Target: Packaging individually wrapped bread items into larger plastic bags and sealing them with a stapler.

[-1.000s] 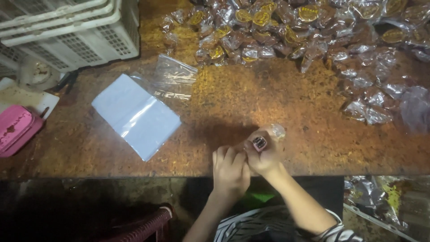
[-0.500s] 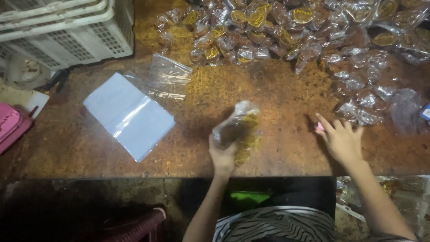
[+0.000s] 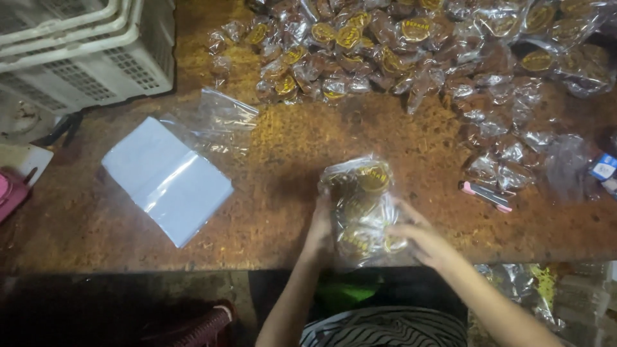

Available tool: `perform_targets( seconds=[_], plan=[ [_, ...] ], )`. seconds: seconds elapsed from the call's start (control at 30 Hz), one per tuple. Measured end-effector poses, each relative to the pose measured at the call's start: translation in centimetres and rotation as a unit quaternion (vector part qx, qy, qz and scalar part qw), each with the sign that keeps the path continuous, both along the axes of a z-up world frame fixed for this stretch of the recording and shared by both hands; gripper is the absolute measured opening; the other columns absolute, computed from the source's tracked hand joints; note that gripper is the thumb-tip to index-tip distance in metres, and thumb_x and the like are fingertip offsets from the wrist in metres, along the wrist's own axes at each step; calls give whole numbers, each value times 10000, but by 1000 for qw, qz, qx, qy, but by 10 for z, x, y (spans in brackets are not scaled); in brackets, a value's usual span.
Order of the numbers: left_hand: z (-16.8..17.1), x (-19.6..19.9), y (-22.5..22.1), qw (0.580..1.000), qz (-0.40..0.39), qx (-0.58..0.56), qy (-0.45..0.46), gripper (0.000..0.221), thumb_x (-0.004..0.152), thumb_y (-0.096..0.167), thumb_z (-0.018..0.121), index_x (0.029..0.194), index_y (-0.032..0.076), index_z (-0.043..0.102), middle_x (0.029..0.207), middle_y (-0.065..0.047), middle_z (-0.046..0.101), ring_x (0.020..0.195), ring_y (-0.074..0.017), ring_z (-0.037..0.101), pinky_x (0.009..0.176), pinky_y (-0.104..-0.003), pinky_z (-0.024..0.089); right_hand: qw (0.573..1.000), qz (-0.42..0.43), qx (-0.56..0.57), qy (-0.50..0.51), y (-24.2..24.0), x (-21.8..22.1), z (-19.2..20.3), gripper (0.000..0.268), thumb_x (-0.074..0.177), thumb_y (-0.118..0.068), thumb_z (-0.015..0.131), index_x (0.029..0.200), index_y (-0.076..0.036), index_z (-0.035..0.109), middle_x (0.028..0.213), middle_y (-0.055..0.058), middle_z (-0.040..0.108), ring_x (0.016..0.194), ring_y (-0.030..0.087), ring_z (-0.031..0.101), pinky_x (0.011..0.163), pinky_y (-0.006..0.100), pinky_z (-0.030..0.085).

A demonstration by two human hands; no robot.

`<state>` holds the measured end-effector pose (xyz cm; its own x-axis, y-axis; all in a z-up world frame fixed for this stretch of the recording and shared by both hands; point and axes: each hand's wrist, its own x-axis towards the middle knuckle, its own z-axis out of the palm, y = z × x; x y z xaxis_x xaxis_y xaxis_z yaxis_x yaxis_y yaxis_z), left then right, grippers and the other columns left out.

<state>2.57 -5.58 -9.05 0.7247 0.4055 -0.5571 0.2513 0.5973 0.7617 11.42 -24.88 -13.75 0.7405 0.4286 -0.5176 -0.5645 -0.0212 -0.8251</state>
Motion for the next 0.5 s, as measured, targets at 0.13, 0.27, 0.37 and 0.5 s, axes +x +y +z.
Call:
perform_targets(
  seconds=[0.13,0.27,0.37,0.5],
  plan=[
    [-68,-25,71,963,-45,266,-7,343,1038,392,370,1093,87,516,854,-104,722,744,-217,712,703,-398,594,845,272,-160,-432,-74,75,2,580,903,-471,508,1405,-183,546,1559,87,492,1481,303,392,1209,549,278],
    [-74,-69,154,919,210,331,41,669,963,415,533,1507,94,311,1458,-99,536,1277,-219,551,1046,-375,454,916,59,-19,-395,-52,211,125,541,868,-203,678,1385,-207,518,1480,121,485,1345,299,603,1058,565,506],
    [-57,-103,178,886,282,359,81,619,994,328,532,1508,84,289,1475,-113,478,1371,-247,467,1173,-413,346,877,-69,-63,-470,-84,411,127,346,1116,-165,677,1399,-105,489,1402,187,456,1292,371,575,1002,589,450],
    [-87,-127,200,822,272,478,149,566,1004,254,547,1486,0,395,1499,-233,415,1359,-356,461,1120,-455,375,910,-299,240,-156,-22,369,148,394,911,-295,639,1237,-74,630,1287,97,634,1068,185,699,956,313,641]
  ],
)
